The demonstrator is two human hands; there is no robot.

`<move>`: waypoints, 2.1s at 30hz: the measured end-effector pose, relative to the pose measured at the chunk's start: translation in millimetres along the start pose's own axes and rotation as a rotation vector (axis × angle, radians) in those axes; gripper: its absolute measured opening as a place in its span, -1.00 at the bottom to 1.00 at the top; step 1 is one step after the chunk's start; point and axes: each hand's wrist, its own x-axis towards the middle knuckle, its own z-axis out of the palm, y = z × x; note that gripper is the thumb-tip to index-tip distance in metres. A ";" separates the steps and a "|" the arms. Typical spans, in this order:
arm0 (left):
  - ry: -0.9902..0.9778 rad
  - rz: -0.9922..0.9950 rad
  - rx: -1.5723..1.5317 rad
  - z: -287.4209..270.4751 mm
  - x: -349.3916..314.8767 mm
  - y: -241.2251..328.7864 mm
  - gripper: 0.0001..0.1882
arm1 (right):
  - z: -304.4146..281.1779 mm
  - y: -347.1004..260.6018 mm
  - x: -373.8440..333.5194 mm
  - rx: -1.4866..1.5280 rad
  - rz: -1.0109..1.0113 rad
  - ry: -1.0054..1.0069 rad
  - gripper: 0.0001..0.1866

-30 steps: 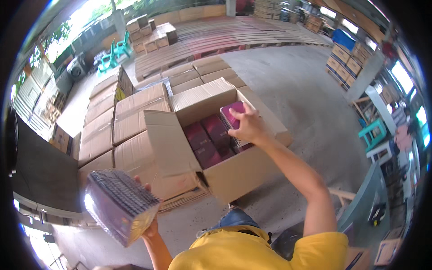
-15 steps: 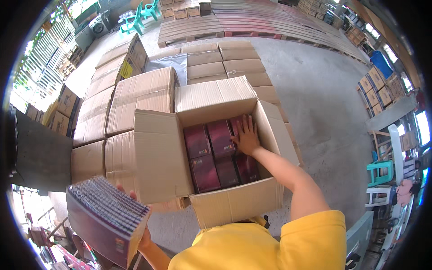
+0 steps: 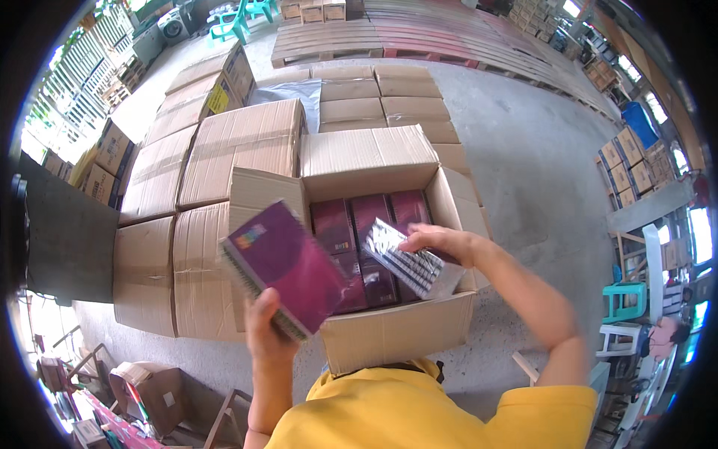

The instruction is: The person picks up stacks of notebooks from a table and places them into an open cardboard box on the floor. The person repeatedly transfers the notebooks from the table to the box and eventually picks up a roll of tape.

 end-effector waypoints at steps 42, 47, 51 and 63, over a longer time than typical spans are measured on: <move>0.230 0.442 0.504 -79.0 -94.6 60.7 0.02 | -11.5 118.9 93.3 -1.691 0.156 0.141 -0.05; 0.368 0.506 0.510 -81.8 -118.4 69.2 -0.06 | -42.5 135.8 129.8 -1.799 -0.015 -0.060 -0.30; 0.403 0.461 0.593 -101.0 -163.0 81.8 -0.14 | 23.1 37.2 140.9 -1.841 0.335 -0.334 -0.64; 0.586 0.677 0.927 -161.4 -324.5 100.4 -0.35 | 476.8 49.8 35.7 0.286 -0.161 -1.975 -0.45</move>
